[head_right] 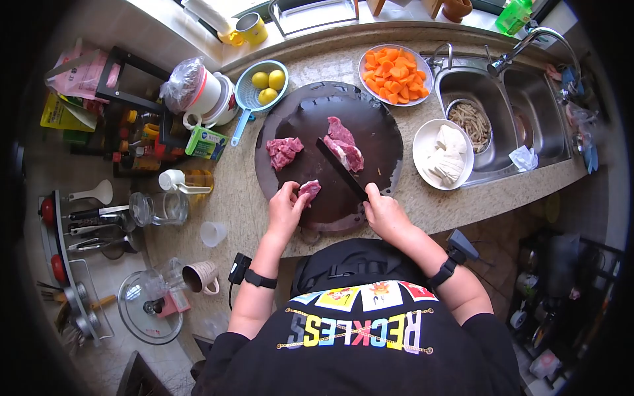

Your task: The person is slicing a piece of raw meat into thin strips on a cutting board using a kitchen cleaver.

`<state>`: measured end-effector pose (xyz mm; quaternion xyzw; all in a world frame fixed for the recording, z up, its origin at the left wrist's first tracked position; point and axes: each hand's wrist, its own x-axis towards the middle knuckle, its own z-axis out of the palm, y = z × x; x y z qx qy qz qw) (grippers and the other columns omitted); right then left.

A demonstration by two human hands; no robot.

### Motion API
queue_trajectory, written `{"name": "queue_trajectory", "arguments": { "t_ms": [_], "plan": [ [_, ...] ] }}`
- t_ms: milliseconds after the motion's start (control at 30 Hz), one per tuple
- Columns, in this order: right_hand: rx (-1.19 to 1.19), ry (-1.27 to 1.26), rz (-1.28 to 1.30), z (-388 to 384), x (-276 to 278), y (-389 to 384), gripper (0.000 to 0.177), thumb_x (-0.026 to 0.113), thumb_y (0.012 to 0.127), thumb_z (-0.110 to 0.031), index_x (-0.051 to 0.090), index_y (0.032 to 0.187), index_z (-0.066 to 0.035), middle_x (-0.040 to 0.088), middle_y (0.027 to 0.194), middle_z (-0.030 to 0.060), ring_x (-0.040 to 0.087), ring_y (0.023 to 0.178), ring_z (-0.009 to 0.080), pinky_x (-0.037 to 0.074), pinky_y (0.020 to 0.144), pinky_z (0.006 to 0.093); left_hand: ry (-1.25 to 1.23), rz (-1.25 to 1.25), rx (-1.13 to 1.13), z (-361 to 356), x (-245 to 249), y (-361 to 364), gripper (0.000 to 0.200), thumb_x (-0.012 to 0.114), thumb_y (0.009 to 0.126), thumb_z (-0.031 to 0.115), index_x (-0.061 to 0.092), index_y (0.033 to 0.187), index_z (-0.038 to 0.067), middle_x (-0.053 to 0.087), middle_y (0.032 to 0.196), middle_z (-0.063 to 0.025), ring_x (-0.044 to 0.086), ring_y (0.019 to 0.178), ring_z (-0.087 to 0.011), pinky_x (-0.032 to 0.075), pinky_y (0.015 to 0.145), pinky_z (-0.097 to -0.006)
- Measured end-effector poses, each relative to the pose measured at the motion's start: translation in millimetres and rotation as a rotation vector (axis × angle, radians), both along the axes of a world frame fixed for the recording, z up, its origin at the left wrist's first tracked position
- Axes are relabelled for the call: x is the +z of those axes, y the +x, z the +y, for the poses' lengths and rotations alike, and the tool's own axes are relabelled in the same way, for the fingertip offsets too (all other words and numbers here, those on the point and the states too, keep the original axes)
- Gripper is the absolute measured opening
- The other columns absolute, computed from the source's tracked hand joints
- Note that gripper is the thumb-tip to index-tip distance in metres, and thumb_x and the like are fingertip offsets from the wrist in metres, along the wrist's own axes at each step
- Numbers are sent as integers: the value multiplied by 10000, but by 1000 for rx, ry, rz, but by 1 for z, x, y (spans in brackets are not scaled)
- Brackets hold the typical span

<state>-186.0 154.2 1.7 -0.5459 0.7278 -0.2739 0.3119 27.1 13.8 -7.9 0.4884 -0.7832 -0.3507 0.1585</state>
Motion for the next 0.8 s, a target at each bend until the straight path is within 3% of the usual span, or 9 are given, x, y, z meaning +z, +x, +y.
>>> {"name": "queue_trajectory", "arguments": {
  "t_ms": [67, 133, 167, 200, 267, 333, 433, 800],
  "plan": [
    [52, 35, 23, 1, 2, 3, 236, 523, 891, -101, 331, 1020, -50, 580, 665, 259, 582, 682, 479, 441, 588, 560, -25, -79, -12, 6, 0, 5, 195, 686, 818, 152, 570, 939, 51, 555, 808, -121, 592, 663, -273, 489, 597, -377],
    [97, 65, 52, 1, 6, 5, 234, 518, 893, -105, 330, 1021, -49, 583, 664, 248, 588, 677, 470, 449, 587, 559, -386, -152, -36, 8, 3, 4, 156, 668, 806, 158, 593, 905, 64, 561, 820, -107, 583, 772, -301, 466, 676, -409],
    [138, 78, 82, 2, 9, 7, 236, 515, 892, -108, 329, 1023, -46, 585, 661, 239, 594, 669, 460, 458, 584, 555, -409, -142, -77, 11, 7, 3, 125, 637, 795, 96, 633, 910, 47, 602, 897, -103, 586, 875, -297, 476, 750, -402],
    [178, 93, 113, 4, 10, 10, 237, 513, 892, -112, 329, 1026, -42, 588, 657, 230, 600, 661, 450, 466, 580, 550, -406, -140, -78, 12, 5, -1, 125, 637, 795, 96, 633, 910, 47, 602, 897, -103, 586, 875, -297, 476, 750, -402],
    [190, 71, 122, 9, 11, 13, 249, 526, 883, -98, 331, 1029, -44, 572, 642, 228, 591, 647, 447, 459, 563, 540, -550, 162, -243, 9, 1, -10, 162, 615, 795, 55, 655, 947, 18, 622, 977, -111, 590, 932, -301, 483, 809, -390],
    [202, 49, 131, 14, 12, 17, 263, 539, 874, -85, 333, 1032, -45, 556, 626, 226, 581, 634, 445, 452, 546, 530, -483, 152, -317, 9, -10, -7, 204, 621, 775, 24, 657, 973, -8, 624, 1002, -124, 591, 962, -309, 484, 846, -387],
    [218, 101, 161, 18, 19, 23, 237, 519, 881, -81, 336, 1024, -32, 561, 626, 222, 586, 628, 439, 455, 541, 525, -537, 164, -200, 13, -15, -10, 207, 636, 735, -5, 655, 941, -19, 624, 971, -132, 592, 950, -312, 489, 831, -390],
    [267, 242, 305, 17, 35, 43, 269, 499, 760, 37, 360, 989, 14, 603, 661, 214, 631, 659, 418, 506, 579, 503, -547, 163, -188, 14, -30, -6, 211, 652, 704, 3, 648, 915, 0, 619, 952, -127, 591, 942, -323, 481, 831, -406]
  ]
}}
